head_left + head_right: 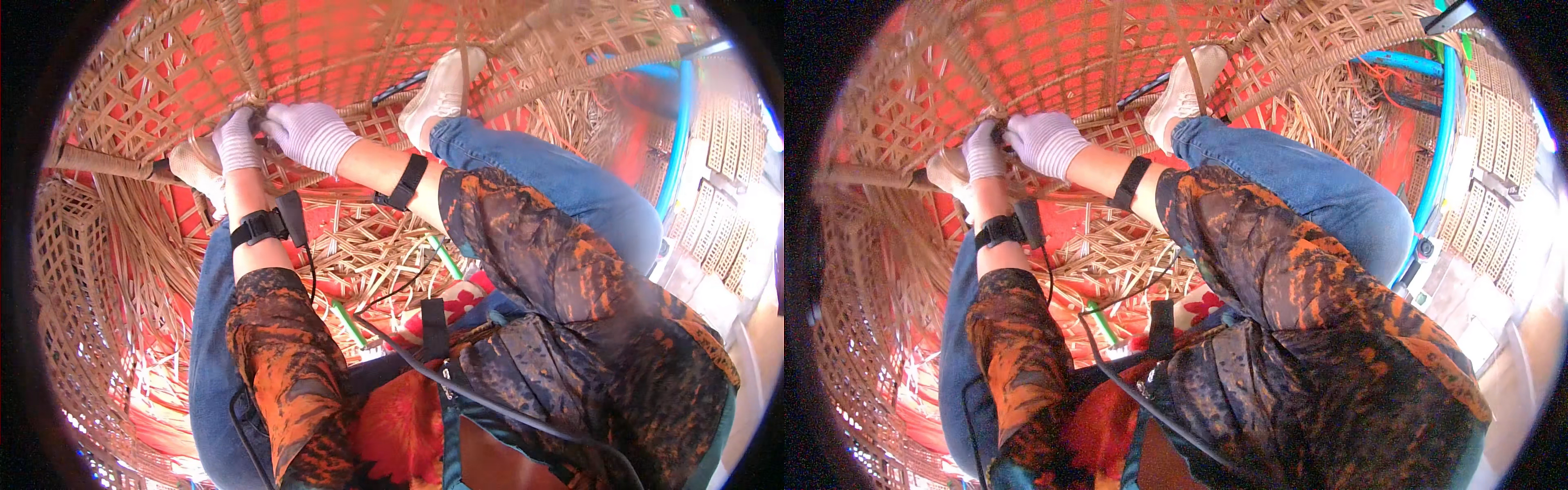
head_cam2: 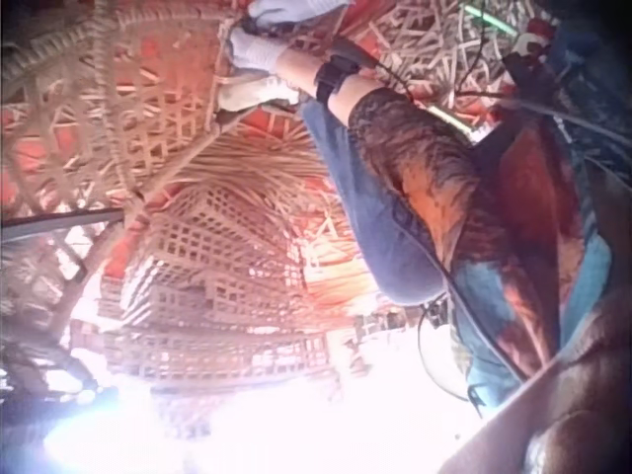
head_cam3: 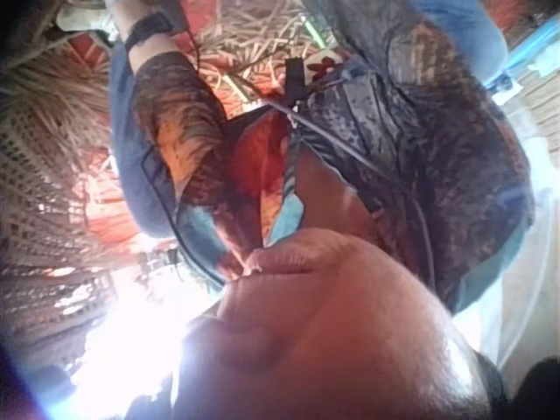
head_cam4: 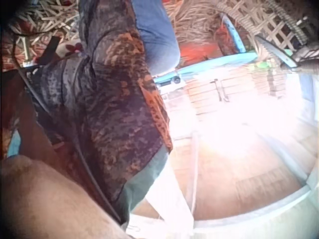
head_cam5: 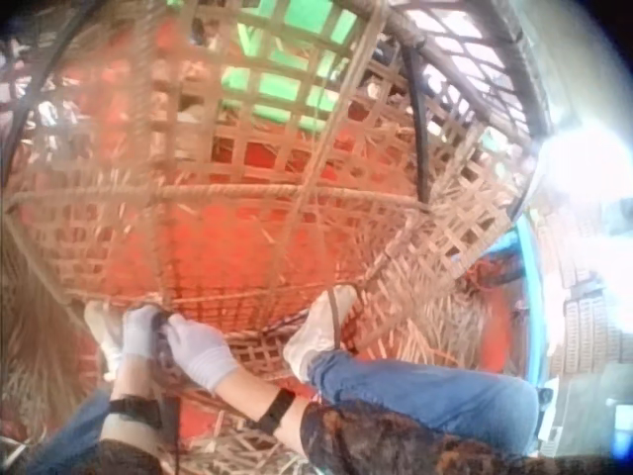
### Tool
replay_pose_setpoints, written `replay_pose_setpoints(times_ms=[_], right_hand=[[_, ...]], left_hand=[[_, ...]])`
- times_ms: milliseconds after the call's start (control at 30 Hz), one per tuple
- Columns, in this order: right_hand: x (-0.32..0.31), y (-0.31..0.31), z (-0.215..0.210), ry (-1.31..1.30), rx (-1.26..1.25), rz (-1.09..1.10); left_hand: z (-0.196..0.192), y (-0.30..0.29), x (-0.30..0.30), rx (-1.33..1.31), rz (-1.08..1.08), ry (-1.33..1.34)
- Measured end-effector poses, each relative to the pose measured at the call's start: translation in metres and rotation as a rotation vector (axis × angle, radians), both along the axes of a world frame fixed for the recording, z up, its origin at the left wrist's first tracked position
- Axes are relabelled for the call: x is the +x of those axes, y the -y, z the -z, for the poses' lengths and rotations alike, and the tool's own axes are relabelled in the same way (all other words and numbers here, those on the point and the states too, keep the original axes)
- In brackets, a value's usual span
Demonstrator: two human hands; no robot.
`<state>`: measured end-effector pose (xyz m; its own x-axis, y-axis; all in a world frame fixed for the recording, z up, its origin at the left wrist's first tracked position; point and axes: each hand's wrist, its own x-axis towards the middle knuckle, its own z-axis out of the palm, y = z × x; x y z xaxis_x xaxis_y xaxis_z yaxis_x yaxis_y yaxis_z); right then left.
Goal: Weaving rattan strips into a furniture frame.
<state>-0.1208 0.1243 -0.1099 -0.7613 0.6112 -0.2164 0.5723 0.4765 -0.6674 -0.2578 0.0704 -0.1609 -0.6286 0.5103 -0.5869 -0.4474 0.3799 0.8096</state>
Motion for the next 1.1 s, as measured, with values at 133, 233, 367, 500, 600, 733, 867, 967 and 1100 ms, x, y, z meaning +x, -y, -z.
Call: replay_pose_setpoints(times_ms=[133, 233, 367, 500, 600, 733, 867, 967, 1100], right_hand=[[-0.001, 0.012, 0.003, -0.061, 0.065, 0.03], [0.006, 0.014, 0.0, 0.014, 0.056, -0.021], [-0.007, 0.037, -0.012, 0.087, 0.067, -0.151], [0.013, 0.011, 0.003, 0.197, 0.127, -0.146], [0.02, 0.019, 0.006, 0.099, 0.159, -0.159], [0.011, 0.029, -0.037, -0.006, 0.092, -0.205], [0.012, 0.017, -0.039, -0.073, 0.077, -0.173], [0.03, 0.011, -0.029, -0.063, -0.031, -0.151], [0.046, -0.003, -0.009, -0.162, -0.356, 0.135]], left_hand=[[0.034, 0.008, -0.029, -0.081, 0.118, 0.253], [0.054, 0.005, -0.031, -0.284, 0.281, 0.137], [0.069, 0.051, -0.066, -0.237, 0.29, 0.286], [0.003, 0.02, 0.016, 0.194, -0.018, 0.286], [-0.003, 0.033, 0.029, 0.42, -0.114, 0.31], [-0.012, 0.047, 0.027, 0.453, -0.138, 0.379], [-0.001, 0.044, 0.024, 0.357, -0.022, 0.306], [-0.016, 0.039, 0.028, 0.39, -0.053, 0.299], [-0.022, 0.034, 0.026, 0.399, 0.001, 0.269]])
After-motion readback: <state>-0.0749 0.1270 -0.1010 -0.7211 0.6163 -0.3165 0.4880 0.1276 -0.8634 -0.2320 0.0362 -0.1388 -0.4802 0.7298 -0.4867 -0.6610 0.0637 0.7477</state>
